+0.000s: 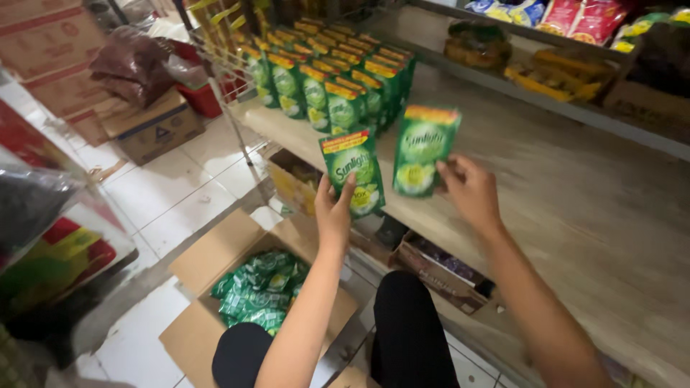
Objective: The person takes pouches of dish detergent from a box and arranges them on a wooden shelf, handling the pouches individually.
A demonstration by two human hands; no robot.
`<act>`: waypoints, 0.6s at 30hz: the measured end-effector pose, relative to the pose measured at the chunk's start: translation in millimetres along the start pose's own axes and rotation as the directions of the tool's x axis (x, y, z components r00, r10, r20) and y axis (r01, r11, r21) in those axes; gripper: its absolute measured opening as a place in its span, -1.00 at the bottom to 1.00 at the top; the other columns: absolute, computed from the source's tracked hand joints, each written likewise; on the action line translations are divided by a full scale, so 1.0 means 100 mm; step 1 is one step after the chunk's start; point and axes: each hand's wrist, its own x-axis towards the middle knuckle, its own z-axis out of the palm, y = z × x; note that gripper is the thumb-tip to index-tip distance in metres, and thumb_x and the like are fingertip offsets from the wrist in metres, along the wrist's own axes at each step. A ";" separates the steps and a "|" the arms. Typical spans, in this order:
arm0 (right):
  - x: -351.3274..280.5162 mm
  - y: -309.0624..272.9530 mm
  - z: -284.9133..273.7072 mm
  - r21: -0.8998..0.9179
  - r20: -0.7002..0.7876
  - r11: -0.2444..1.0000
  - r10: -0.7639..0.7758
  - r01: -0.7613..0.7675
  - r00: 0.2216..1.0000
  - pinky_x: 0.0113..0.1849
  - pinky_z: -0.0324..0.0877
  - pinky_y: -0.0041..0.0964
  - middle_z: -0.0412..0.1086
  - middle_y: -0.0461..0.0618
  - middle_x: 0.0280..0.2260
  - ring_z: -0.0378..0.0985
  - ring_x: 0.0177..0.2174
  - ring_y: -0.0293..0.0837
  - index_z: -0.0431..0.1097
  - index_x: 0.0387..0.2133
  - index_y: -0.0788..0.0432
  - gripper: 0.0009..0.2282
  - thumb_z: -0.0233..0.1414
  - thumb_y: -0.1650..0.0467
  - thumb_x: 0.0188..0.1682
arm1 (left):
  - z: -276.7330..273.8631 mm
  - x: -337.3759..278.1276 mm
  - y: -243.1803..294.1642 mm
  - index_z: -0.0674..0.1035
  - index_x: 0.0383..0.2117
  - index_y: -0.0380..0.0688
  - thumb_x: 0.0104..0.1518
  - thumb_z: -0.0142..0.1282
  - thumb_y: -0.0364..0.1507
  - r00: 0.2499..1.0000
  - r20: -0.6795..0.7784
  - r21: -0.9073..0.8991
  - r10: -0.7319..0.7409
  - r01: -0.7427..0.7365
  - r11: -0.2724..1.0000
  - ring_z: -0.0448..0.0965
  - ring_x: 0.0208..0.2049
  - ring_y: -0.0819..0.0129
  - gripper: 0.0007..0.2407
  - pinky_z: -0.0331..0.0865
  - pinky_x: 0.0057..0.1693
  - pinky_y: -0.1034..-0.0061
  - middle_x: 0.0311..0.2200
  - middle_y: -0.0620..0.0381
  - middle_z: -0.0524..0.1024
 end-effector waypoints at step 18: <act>1.15 0.94 0.02 -0.025 -0.019 0.994 0.104 -0.104 0.994 -0.46 0.47 -0.30 0.58 0.02 -0.40 0.59 -0.49 -0.21 0.52 -0.28 0.31 -0.80 0.25 0.39 -0.05 | 0.69 0.53 -1.08 0.48 -0.03 -0.35 0.33 0.05 -0.43 0.967 0.123 0.391 0.222 -0.252 0.885 0.55 -0.25 0.01 -0.78 0.42 -0.07 0.29 -0.25 -0.20 0.58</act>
